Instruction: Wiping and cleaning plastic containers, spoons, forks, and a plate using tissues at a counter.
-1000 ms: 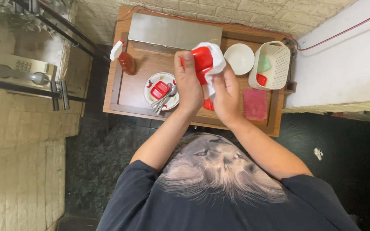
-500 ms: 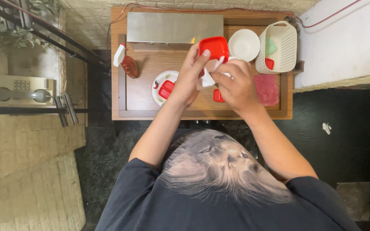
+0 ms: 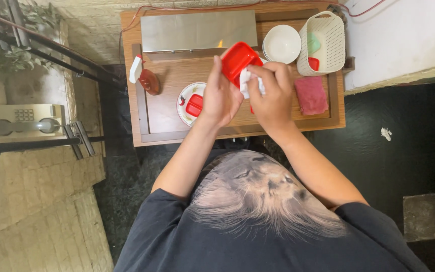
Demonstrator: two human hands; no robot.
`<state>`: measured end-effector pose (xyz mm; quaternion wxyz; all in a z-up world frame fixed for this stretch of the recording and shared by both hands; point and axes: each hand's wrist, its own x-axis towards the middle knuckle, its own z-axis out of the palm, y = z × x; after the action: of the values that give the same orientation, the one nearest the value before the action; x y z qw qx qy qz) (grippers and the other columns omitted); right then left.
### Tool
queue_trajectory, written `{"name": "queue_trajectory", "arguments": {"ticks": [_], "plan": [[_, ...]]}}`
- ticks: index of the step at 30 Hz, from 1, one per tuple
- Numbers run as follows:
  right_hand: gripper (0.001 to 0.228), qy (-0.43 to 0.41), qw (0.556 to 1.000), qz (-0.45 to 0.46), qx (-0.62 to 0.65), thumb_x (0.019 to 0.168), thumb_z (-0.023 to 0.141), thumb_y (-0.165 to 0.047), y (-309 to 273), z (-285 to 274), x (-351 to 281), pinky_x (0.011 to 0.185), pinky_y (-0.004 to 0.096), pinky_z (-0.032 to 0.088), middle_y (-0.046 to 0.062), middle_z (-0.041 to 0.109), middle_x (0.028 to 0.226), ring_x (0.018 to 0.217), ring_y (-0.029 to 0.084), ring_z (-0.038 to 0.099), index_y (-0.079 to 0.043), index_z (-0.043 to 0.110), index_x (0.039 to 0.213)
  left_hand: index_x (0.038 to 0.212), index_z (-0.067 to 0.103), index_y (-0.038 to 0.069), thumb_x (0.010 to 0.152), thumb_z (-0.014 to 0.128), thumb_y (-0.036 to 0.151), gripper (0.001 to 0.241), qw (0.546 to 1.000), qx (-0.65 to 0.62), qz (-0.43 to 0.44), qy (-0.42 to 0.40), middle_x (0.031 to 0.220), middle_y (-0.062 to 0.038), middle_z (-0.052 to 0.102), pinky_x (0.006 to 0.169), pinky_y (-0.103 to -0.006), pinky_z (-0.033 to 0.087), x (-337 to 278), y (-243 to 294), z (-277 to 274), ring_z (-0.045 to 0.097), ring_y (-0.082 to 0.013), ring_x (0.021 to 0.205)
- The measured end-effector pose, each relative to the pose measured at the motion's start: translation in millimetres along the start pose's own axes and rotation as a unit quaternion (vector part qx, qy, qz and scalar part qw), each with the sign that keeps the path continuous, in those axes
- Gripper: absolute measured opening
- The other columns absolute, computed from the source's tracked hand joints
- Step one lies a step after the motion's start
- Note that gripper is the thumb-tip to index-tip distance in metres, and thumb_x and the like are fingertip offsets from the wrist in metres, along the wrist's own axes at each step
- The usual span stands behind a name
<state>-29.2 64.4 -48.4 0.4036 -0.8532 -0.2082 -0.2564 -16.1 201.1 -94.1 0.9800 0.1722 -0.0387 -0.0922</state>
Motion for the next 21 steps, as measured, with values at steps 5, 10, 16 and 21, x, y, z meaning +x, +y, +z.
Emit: {"name": "queue_trajectory", "arguments": {"ticks": [5,10,16,21], "plan": [[0.016,-0.071,0.996,-0.032,-0.037,0.093,0.076,-0.006,8.3,2.4,-2.2,0.091,0.043,0.048,0.008,0.062,0.106,0.102,0.030,0.059,-0.007,0.071,0.108,0.152,0.043,0.004,0.116,0.028,0.045,0.056,0.985,0.158,0.029,0.065,0.145,-0.015,0.055,0.120,-0.0445,0.040,3.1,-6.4,-11.4,0.051,-0.0274,0.137],[0.012,-0.085,0.986,-0.059,-0.133,0.093,0.080,-0.009,34.0,0.6,0.4,0.088,0.046,0.045,0.008,0.061,0.099,0.098,0.031,0.058,-0.007,0.072,0.102,0.151,0.040,0.008,0.114,0.029,0.045,0.054,0.990,0.125,-0.006,0.071,0.146,-0.012,0.054,0.120,-0.0434,0.041,9.6,-22.6,-26.2,0.051,-0.0240,0.138],[0.015,-0.109,0.993,-0.046,-0.007,0.091,0.077,-0.006,77.4,9.0,-27.3,0.101,0.048,0.048,0.009,0.061,0.104,0.103,0.032,0.061,-0.007,0.067,0.102,0.139,0.046,0.007,0.110,0.030,0.050,0.054,0.935,0.287,-0.053,0.199,0.123,-0.014,0.060,0.089,-0.0407,0.047,34.8,-57.9,-77.3,0.058,-0.0228,0.107],[0.007,-0.062,0.978,0.199,0.020,0.100,0.071,-0.004,153.6,0.2,-43.5,0.085,0.039,0.053,0.011,0.066,0.104,0.097,0.024,0.067,-0.001,0.066,0.104,0.127,0.047,0.002,0.105,0.058,0.029,0.037,0.856,0.474,-0.064,0.196,0.119,-0.016,0.065,0.096,-0.0385,0.054,60.2,-122.9,-209.8,0.064,-0.0236,0.109]]}}
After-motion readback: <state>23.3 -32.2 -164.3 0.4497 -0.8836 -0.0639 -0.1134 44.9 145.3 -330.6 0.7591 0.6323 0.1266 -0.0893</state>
